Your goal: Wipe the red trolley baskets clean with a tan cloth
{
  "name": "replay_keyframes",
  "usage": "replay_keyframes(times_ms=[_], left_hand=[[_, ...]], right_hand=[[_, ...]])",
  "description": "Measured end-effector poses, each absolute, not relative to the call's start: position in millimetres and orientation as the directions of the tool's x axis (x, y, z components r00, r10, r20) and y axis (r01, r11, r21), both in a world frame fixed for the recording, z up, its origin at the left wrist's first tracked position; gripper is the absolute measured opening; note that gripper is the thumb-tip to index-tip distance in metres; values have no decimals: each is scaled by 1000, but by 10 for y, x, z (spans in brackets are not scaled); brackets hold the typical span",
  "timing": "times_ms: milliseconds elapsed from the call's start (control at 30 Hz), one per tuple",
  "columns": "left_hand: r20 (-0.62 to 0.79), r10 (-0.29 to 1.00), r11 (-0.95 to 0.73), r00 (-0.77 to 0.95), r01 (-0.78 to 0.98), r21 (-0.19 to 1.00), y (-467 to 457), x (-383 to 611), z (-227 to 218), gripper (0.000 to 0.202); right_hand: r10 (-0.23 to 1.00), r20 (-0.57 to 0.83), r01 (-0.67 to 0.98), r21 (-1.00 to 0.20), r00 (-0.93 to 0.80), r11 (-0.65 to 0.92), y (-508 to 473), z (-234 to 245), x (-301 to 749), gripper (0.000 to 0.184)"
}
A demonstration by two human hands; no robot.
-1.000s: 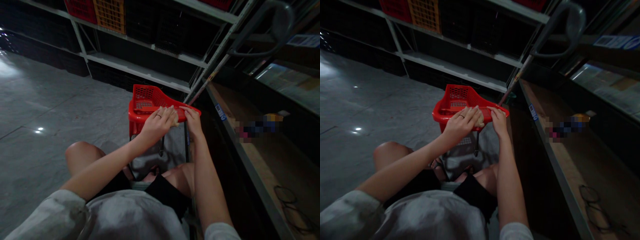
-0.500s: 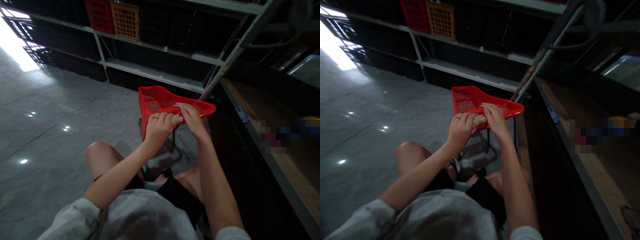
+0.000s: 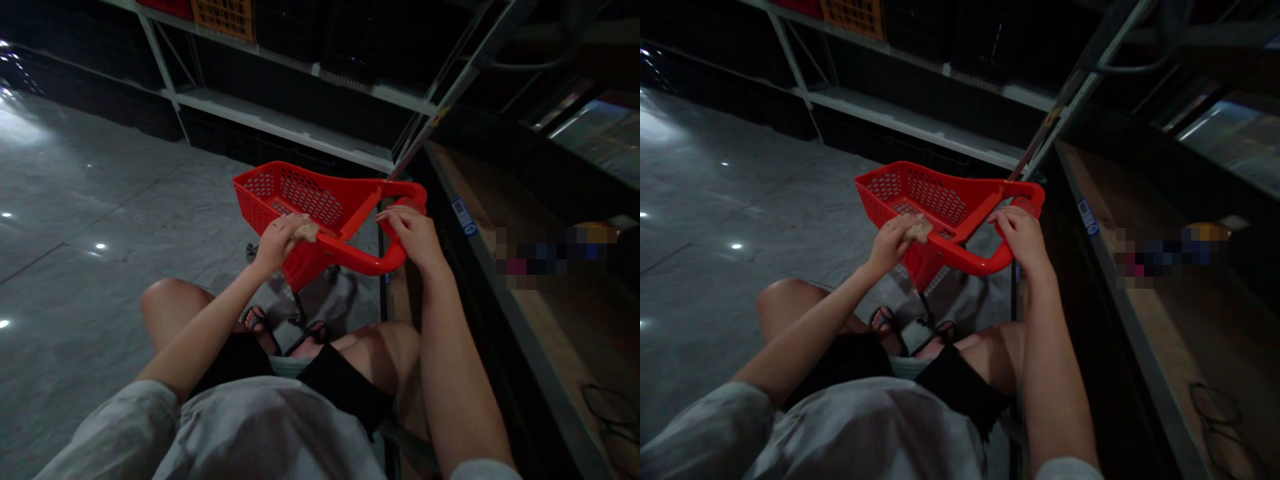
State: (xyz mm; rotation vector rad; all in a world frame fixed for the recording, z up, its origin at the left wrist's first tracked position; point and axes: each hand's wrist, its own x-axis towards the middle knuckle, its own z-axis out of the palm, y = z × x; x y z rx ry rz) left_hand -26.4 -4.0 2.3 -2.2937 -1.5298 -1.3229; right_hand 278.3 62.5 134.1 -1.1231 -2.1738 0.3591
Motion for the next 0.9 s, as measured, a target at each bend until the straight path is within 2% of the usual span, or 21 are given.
replay_keyframes(times_ms=[100, 200, 333, 433, 533, 600, 667, 800, 900], left_hand=[[617, 781, -425, 96, 805, 414, 216, -580, -48, 35], [580, 806, -414, 115, 811, 413, 175, -370, 63, 35], [617, 779, -446, 109, 788, 424, -131, 639, 393, 40], [632, 749, -504, 201, 791, 346, -223, 1315, 594, 38], [634, 715, -543, 294, 805, 240, -133, 1466, 579, 39], [640, 688, -572, 341, 798, 190, -19, 1258, 438, 41], [618, 723, -534, 309, 818, 216, 112, 852, 249, 43], [468, 842, -431, 268, 856, 285, 389, -249, 19, 39], [327, 897, -395, 298, 872, 290, 540, -803, 86, 34]], right_hand=[[826, 331, 634, -530, -457, 563, 463, 1405, 2678, 41], [841, 218, 670, -520, -495, 530, 290, 1406, 2525, 43], [910, 250, 826, -390, -331, 408, 287, 1350, 2515, 50], [916, 286, 822, -421, -281, 383, 374, 1331, 2651, 57], [921, 287, 795, -475, -265, 377, 428, 1342, 2772, 59], [923, 261, 791, -481, -282, 378, 442, 1355, 2813, 55], [924, 215, 816, -435, -316, 381, 449, 1372, 2834, 49], [922, 124, 896, -222, -366, 385, 441, 1423, 2864, 43], [912, 96, 900, -149, -400, 410, 415, 1463, 2846, 43]])
